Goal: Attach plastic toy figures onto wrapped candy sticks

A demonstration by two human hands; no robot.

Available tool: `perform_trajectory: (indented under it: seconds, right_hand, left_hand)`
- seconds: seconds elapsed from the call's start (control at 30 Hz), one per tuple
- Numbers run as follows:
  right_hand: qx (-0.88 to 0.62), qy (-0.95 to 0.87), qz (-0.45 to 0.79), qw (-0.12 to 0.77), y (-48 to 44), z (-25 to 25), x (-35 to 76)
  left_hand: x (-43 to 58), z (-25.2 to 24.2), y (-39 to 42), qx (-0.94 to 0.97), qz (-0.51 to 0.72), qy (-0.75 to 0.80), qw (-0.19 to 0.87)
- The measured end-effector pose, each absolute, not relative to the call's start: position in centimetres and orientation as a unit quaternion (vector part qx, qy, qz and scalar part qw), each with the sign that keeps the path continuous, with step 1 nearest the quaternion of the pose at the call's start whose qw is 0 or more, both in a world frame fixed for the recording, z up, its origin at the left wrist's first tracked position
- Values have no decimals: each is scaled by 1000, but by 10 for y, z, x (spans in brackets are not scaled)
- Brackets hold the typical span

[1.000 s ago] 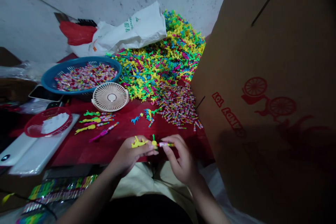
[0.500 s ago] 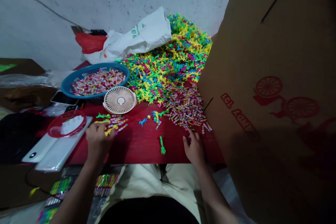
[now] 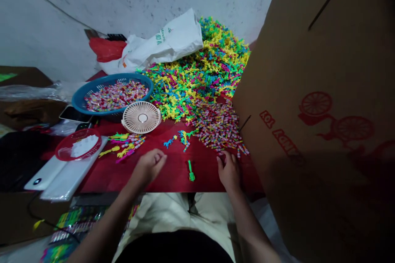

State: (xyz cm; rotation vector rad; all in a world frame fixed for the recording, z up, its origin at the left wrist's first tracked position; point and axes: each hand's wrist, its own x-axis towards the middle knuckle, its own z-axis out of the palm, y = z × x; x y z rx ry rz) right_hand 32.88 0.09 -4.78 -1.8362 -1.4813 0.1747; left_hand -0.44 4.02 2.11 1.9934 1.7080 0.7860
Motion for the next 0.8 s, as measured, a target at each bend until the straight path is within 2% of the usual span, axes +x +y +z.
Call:
perform_trajectory:
  seconds: [0.07,0.2,0.43,0.6,0.7,0.8]
  right_hand:
    - [-718,-570,82,391,3,-47,328]
    - [-710,-568,93,407,4,-45,329]
    - [-674,-566,126,458,-21,-31,321]
    - [-558,-575,305,515,-52,11,288]
    - [-509,-589,342,526,-64,42,274]
    - [-490,-594,358,528,-72,64,272]
  left_hand:
    - [33,23,20,715,270,576,288]
    - [89,18,2,660,268,601,362]
    - [98,8,8,605,292,557,489]
    - [95,48,-9,502,410,476,594]
    - [97,75,-20,456,476,433,615]
    - [97,94,-27,476,486,421,601]
